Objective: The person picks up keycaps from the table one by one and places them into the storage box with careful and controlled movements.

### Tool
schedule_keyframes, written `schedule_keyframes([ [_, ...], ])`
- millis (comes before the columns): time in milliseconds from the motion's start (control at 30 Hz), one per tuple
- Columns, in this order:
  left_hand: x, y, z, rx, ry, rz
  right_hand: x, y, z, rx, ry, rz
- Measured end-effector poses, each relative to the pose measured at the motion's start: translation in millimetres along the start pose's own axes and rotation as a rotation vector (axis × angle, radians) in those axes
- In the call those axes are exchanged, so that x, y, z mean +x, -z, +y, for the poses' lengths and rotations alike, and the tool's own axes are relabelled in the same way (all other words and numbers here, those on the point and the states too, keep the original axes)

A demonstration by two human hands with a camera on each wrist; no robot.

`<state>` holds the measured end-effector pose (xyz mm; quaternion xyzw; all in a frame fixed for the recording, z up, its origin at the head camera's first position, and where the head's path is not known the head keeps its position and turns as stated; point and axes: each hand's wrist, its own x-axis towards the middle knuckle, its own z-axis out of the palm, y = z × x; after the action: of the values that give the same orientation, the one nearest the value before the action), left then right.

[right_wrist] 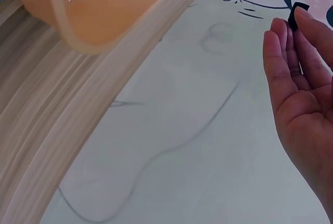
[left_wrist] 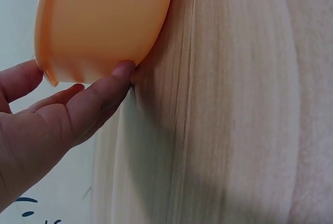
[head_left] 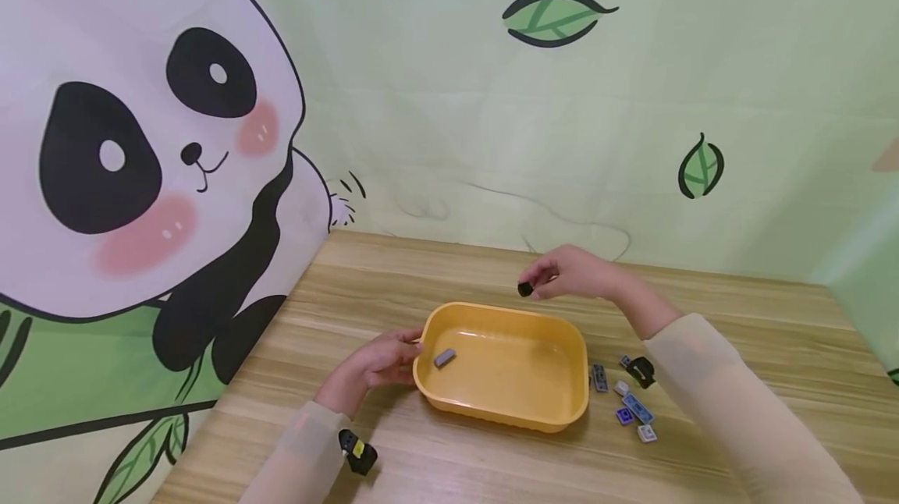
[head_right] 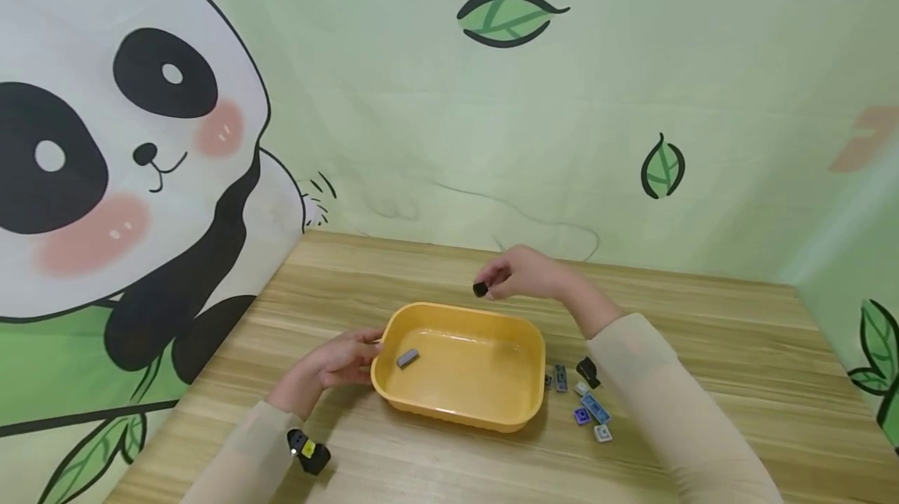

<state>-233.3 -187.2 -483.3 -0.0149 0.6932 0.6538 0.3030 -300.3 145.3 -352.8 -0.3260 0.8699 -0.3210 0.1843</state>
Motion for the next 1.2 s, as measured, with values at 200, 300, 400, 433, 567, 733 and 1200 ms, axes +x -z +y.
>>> schedule_keyframes([
  [200, -0.5, 0.7, 1.4, 0.005, -0.003, -0.004, 13.3, -5.8, -2.0, 0.011, 0.004, -0.045],
  [300, -0.7, 0.0, 1.5, 0.002, -0.002, 0.0, 18.7, -9.7, -3.0, 0.003, 0.005, -0.071],
  [400, -0.8, -0.3, 1.5, -0.002, -0.001, 0.005, 24.9, -14.5, -2.8, -0.009, 0.017, -0.096],
  [433, -0.9, -0.4, 1.5, -0.003, 0.0, 0.006, 27.2, -16.3, -2.7, -0.011, 0.022, -0.104],
  [567, -0.7, -0.7, 0.8, -0.007, 0.003, 0.009, 35.2, -23.3, -2.3, -0.018, 0.046, -0.13],
  [733, -0.1, -0.3, -0.4, -0.012, 0.002, 0.003, 44.1, -30.9, -2.5, -0.011, 0.056, -0.16],
  [1200, -0.9, 1.1, -0.1, -0.008, 0.002, -0.01, 68.2, -58.0, -0.7, -0.023, 0.049, -0.205],
])
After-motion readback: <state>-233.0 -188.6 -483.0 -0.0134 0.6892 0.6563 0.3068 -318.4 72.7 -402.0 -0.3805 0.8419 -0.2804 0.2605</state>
